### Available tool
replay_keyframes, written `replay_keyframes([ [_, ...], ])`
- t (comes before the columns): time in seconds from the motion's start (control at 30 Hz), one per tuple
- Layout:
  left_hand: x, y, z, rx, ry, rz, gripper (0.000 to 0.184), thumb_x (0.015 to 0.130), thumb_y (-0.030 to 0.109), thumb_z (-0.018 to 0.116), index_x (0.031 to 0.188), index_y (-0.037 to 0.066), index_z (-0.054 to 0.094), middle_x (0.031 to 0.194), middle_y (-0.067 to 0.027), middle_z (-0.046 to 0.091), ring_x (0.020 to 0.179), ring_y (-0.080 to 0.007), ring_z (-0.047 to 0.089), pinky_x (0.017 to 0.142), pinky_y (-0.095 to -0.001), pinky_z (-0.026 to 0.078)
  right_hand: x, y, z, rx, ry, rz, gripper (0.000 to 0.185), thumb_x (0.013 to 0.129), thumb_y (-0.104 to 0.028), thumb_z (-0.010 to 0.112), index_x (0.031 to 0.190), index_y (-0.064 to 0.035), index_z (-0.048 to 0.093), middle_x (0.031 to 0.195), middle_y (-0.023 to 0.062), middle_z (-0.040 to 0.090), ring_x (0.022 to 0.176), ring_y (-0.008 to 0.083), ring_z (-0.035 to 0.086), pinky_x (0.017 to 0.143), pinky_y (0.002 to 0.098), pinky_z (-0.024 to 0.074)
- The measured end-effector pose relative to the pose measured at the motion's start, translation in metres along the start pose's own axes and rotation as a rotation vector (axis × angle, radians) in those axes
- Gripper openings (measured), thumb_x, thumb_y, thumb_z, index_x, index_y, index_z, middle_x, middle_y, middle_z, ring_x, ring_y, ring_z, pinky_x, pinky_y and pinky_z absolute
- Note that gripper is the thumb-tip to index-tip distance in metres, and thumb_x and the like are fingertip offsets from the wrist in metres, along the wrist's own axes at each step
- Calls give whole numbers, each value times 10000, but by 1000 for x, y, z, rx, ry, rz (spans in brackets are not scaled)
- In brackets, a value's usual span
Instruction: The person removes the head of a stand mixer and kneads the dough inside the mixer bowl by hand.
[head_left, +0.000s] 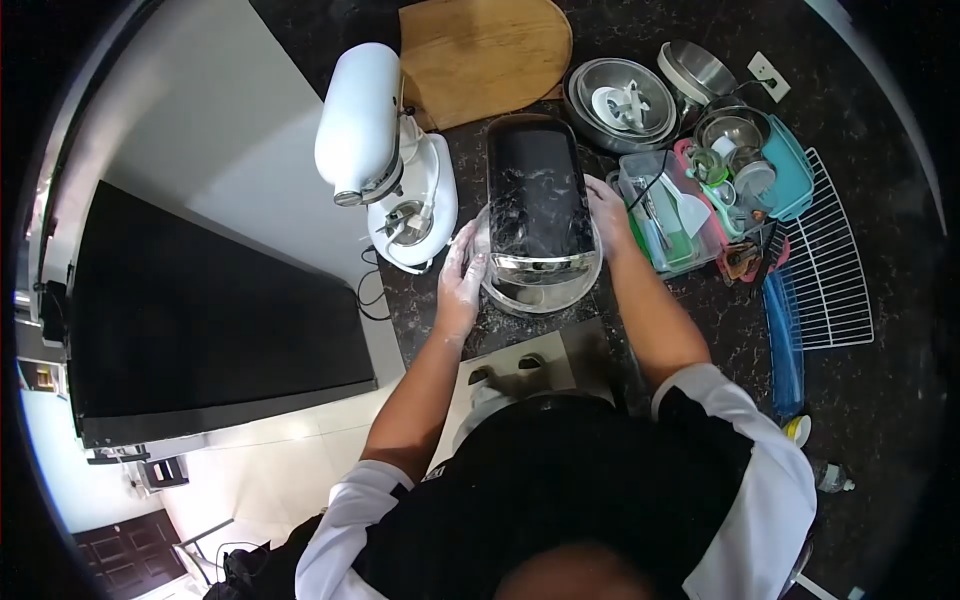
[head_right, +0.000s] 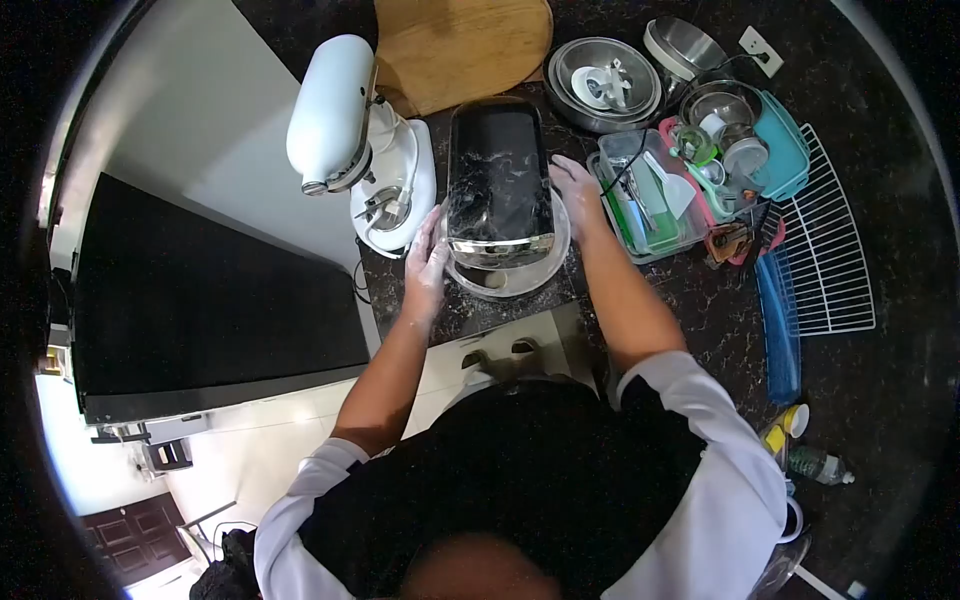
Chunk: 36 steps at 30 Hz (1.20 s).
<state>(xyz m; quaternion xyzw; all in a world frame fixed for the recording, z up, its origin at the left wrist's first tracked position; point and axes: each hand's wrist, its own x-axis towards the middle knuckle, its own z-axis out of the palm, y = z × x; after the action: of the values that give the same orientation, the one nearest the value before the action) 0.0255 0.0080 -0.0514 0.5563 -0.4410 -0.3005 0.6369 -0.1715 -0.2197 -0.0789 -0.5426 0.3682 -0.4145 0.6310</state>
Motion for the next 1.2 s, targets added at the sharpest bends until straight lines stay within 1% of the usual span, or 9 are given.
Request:
replay_keyframes([
  [0.1,2,-4,-3,-53,-12,-9,499,1028,98,525,1507,-29,465,1562,-173,483,1431,-291,461,1211,-383,330,-52,-48,17,189,70,7,361,1014,-75,574,1349,53,609,1243,141,707,1081,208,658,994,289,490],
  [0.17,1,-5,-2,-60,-15,-11,500,1029,98,524,1510,-28,462,1560,-171,485,1429,-289,463,1210,-382,330,-65,-47,19,262,91,12,353,1017,-67,570,1344,61,609,1240,146,707,1086,211,660,1003,290,486],
  [0.3,3,-8,2,68,-26,116,520,1032,99,527,1530,-23,438,1555,-180,486,1427,-282,463,1207,-376,332,-68,-22,23,-21,67,-296,344,1016,-62,580,1340,49,618,1231,142,710,1087,221,659,1000,294,490],
  [0.5,-9,-15,-2,81,2,146,511,1048,115,517,1534,-20,434,1552,-187,486,1417,-270,475,1200,-374,346,-64,-6,17,-277,40,-229,340,1021,-70,564,1334,51,621,1221,132,713,1071,228,665,984,302,499],
  [0.67,-14,-19,-21,-373,-25,-82,484,1063,139,520,1513,-24,452,1494,-184,553,1347,-262,548,1165,-366,388,-74,-42,29,-260,-22,-387,327,1035,-125,542,1295,40,652,1202,116,722,1036,220,674,941,309,513],
  [0.8,-52,-25,-60,-657,40,-157,455,1075,191,523,1457,-55,502,1412,-190,616,1265,-260,596,1115,-350,431,-69,-41,23,351,27,11,336,1043,-146,509,1281,29,669,1189,112,726,1026,203,678,913,310,518],
  [0.83,-61,-31,-70,-668,49,-154,455,1075,191,523,1457,-55,502,1412,-190,616,1265,-260,596,1115,-350,431,-71,-41,28,338,19,12,336,1043,-146,509,1281,29,669,1189,112,726,1026,203,678,913,310,518],
  [0.97,-90,-68,-86,-221,209,-100,348,1039,146,583,1330,-43,615,1249,-159,713,1160,-242,661,1023,-335,490,-83,-50,37,172,169,-71,340,1047,-156,494,1272,17,682,1173,110,732,1022,192,679,903,298,515],
  [1.2,-93,-66,-80,218,162,75,278,968,114,613,1200,-25,681,1165,-145,734,1061,-277,677,954,-369,516,-65,-28,14,80,64,-170,341,1049,-166,491,1253,21,689,1145,104,741,987,196,690,886,292,521],
])
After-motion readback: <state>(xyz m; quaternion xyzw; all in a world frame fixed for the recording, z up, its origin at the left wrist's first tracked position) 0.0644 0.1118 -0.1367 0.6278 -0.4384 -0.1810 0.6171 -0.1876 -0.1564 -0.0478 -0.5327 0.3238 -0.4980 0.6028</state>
